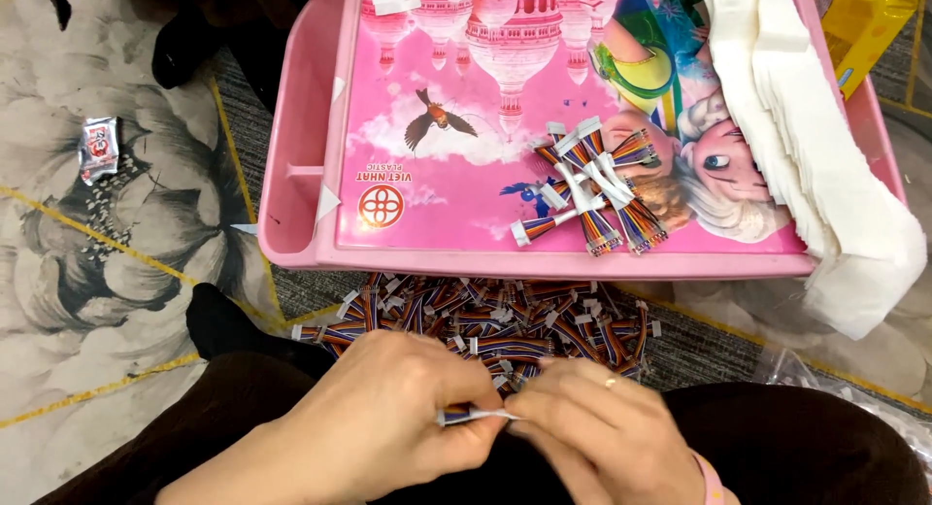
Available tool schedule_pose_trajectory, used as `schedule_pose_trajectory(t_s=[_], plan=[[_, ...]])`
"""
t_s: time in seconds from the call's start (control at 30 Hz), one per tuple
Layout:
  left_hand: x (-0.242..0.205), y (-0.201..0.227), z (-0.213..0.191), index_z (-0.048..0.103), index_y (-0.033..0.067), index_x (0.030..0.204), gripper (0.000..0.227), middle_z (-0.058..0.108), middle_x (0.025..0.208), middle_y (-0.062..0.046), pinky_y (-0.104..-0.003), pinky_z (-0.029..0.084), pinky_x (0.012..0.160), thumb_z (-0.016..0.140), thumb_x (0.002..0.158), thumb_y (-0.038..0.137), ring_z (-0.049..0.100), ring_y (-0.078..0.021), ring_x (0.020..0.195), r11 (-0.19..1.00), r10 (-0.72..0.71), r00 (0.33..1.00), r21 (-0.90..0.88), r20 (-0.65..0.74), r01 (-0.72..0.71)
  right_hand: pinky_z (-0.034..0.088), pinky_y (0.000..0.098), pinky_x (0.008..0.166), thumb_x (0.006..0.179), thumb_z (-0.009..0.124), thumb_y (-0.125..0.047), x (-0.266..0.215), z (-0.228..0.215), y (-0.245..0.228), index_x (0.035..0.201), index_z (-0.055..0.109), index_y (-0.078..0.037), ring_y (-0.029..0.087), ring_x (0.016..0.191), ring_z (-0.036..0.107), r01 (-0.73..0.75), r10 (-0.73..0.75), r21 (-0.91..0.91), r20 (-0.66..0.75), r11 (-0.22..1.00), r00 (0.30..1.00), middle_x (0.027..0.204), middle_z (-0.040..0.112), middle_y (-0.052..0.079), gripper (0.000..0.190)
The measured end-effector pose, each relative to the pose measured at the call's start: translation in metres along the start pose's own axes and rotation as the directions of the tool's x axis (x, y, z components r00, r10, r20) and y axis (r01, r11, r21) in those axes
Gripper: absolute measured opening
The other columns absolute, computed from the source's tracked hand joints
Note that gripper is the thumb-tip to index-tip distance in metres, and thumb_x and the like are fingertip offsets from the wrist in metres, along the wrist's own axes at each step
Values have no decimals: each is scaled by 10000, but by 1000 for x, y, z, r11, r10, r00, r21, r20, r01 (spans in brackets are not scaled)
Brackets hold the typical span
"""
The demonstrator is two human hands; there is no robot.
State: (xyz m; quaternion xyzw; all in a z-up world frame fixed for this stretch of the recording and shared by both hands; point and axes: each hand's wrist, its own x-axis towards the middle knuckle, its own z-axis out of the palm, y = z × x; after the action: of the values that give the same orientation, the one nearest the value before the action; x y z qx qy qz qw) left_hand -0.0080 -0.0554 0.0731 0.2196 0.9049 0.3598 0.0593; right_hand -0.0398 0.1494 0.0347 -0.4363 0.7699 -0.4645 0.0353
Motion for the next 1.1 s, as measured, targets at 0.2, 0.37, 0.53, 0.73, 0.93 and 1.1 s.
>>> schedule_pose_trajectory(t_s=[0.2, 0.37, 0.53, 0.73, 0.93, 1.1], plan=[[1, 2, 1, 570, 113, 793, 78, 552, 781, -42, -325, 446, 579, 610, 779, 179, 516, -229, 708, 954, 222, 975, 203, 15, -220, 558, 214, 567, 679, 674, -14, -6, -2, 6, 822, 667, -57, 137, 615, 702, -106, 107, 102, -1, 989, 994, 769, 721, 22, 149], [3, 3, 5, 548, 85, 797, 155, 538, 756, -63, -305, 412, 540, 577, 909, 188, 483, -215, 685, 889, 306, 952, 361, -14, -280, 457, 398, 928, 716, 692, -102, -1, 0, 8, 901, 642, -52, 193, 834, 636, 102, -108, -218, -11, 971, 994, 882, 657, 42, 199], [20, -2, 6, 500, 109, 819, 77, 485, 742, -41, -327, 429, 666, 549, 800, 165, 488, -211, 704, 838, 347, 936, 469, -61, -280, 530, 205, 516, 778, 605, -112, -10, -9, 30, 920, 706, -71, 96, 565, 645, -389, 371, 192, 123, 901, 921, 771, 752, -11, 179], [67, -42, -5, 660, 91, 1040, 199, 672, 941, -34, -379, 367, 876, 590, 854, 102, 546, -227, 934, 810, 293, 897, 584, -331, -49, 504, 332, 887, 836, 505, -382, -25, -9, 110, 1154, 606, -316, 201, 1040, 626, -694, 961, -677, 73, 244, 266, 1173, 627, -87, 339], [73, -30, -1, 643, 78, 1031, 227, 539, 1151, -118, -410, 365, 933, 683, 810, 114, 500, -275, 1047, 879, 288, 794, 477, -535, 2, 527, 400, 782, 775, 584, -382, -20, 29, 139, 995, 665, -179, 312, 938, 651, -603, 956, -767, 45, 220, 290, 1028, 659, 105, 311], [38, 0, 3, 659, 8, 939, 133, 615, 985, -114, -345, 441, 710, 673, 810, 41, 576, -243, 815, 896, 372, 739, 424, -562, -128, 518, 399, 796, 747, 622, -406, -19, 31, 132, 962, 683, -216, 300, 972, 618, -632, 927, -739, -27, 234, 374, 1134, 589, 55, 294]])
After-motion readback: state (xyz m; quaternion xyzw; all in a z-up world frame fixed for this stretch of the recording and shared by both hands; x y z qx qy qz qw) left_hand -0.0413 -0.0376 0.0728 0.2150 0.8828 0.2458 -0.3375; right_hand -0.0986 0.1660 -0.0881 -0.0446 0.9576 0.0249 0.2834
